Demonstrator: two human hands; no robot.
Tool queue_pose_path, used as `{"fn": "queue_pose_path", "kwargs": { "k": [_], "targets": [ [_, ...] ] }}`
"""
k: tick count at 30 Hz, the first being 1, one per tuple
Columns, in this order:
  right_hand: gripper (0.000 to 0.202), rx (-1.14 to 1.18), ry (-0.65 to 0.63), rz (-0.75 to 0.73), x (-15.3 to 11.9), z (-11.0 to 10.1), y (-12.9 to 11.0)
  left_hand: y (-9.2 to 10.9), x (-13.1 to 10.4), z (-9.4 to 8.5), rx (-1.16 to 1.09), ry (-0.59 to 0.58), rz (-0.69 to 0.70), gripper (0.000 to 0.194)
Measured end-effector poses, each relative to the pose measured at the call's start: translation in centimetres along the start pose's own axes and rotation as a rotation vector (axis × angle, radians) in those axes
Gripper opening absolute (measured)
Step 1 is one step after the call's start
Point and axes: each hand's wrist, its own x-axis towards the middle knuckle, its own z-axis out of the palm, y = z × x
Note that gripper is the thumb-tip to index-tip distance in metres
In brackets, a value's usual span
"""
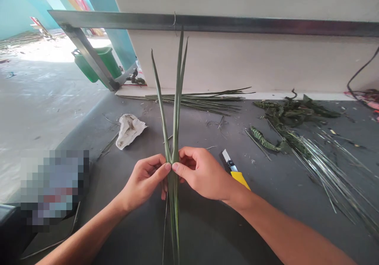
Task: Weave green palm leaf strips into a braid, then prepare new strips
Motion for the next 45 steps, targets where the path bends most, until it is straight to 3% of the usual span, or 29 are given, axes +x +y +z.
{"fn": "queue_pose_path", "kwargs": {
  "k": [6, 18, 26, 34, 45],
  "targets": [
    [0.018, -0.069, 0.051, -0.066, -0.3, 0.4, 0.1, -0.2, 0.1, 0.0, -0.098, 0.024, -0.021, 0.043],
    [0.015, -0.192, 0.132, -0.121, -0.6, 0.8, -0.2, 0.2, 0.0, 0.4, -0.078, 0.084, -0.027, 0.047],
    [0.017, -0.113, 0.13, -0.106, -0.5, 0.3, -0.3, 0.8, -0.3, 0.5, -0.026, 0.055, -0.007, 0.04],
    [0.014, -0.077, 0.088, -0.018, -0.5, -0.1, -0.3, 0.1, -0.2, 0.1, 0.021, 0.027, -0.022, 0.038],
    [0.015, -0.02, 0.094, -0.115, -0.4, -0.2, -0.3, 0.2, 0.1, 0.4, 0.012, 0.054, -0.013, 0.035]
  ]
}}
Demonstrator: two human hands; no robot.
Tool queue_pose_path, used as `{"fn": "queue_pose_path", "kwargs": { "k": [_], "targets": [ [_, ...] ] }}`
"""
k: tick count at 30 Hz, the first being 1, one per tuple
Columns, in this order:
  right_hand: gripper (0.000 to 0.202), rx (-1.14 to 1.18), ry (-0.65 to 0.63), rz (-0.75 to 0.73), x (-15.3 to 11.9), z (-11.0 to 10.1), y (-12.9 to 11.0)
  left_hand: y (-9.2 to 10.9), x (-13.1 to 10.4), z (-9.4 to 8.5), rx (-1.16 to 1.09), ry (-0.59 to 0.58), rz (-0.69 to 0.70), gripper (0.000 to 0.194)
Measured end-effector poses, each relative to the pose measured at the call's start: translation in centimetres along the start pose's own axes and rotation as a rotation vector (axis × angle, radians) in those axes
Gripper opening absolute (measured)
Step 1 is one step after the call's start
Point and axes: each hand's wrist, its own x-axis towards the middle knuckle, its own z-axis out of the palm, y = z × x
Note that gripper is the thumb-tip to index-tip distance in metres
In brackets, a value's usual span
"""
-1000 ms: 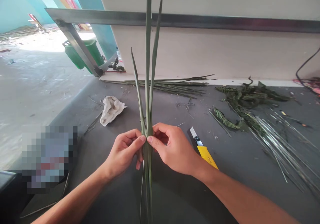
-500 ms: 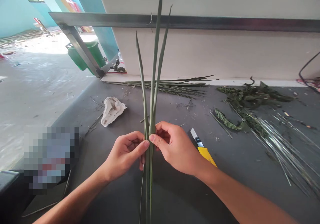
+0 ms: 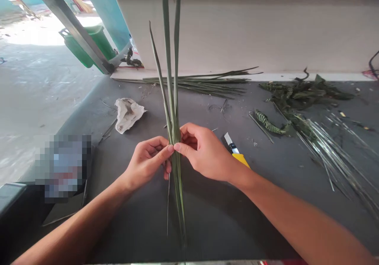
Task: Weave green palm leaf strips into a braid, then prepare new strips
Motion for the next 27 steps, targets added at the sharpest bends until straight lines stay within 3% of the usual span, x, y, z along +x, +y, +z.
{"fn": "queue_pose_path", "kwargs": {
  "k": [8, 19, 27],
  "targets": [
    [0.02, -0.014, 0.036, -0.033, -0.1, -0.7, -0.8, 0.1, -0.2, 0.1, 0.178, 0.097, 0.136, 0.034],
    [0.021, 0.006, 0.088, 0.028, 0.3, -1.2, -0.6, 0.2, -0.1, 0.1, 0.174, -0.169, -0.087, 0.039],
    [0.022, -0.005, 0.166, -0.064, 0.3, -1.1, -0.8, -0.2, 0.1, 0.3, 0.182, -0.097, -0.055, 0.034]
  ]
}}
